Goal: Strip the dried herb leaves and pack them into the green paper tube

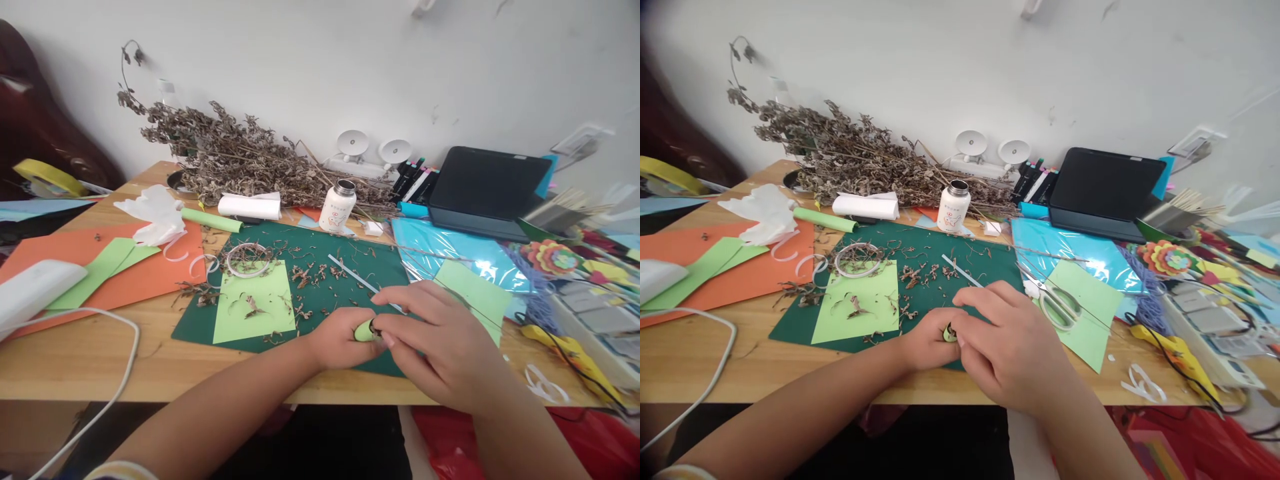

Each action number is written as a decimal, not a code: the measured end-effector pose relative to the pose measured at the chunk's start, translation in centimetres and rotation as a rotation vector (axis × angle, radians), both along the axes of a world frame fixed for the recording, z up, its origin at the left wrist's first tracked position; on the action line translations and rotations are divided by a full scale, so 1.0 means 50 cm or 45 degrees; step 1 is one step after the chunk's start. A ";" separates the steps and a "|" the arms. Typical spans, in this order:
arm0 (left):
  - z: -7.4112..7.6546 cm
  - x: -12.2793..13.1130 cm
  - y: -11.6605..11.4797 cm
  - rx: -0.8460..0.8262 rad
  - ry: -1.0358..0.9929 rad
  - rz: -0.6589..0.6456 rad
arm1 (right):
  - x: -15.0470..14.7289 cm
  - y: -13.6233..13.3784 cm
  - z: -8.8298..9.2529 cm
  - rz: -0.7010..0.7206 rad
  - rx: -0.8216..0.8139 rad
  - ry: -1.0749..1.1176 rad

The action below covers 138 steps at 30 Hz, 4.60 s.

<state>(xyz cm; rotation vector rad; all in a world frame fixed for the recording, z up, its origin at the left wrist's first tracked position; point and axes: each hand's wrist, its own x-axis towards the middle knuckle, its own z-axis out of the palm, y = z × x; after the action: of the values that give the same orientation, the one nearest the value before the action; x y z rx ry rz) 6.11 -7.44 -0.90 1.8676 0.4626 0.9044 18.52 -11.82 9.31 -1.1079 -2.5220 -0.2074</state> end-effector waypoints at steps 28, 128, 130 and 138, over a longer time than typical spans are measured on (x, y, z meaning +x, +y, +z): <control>0.004 -0.001 0.001 0.016 0.087 0.016 | -0.001 0.002 -0.023 -0.179 -0.081 0.250; 0.033 -0.030 0.012 0.331 -0.086 0.127 | 0.083 0.192 -0.185 -0.899 -0.530 0.019; 0.032 -0.029 0.013 0.340 -0.077 0.134 | 0.077 0.197 -0.187 -0.860 -0.559 0.011; 0.031 -0.030 0.014 0.335 -0.071 0.126 | 0.076 0.204 -0.182 -0.841 -0.583 0.160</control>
<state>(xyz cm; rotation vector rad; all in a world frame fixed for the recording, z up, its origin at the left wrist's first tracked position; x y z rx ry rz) 4.62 -6.75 0.63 2.0645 0.4209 1.1247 22.32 -1.64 0.20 -2.0392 -2.0549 0.2796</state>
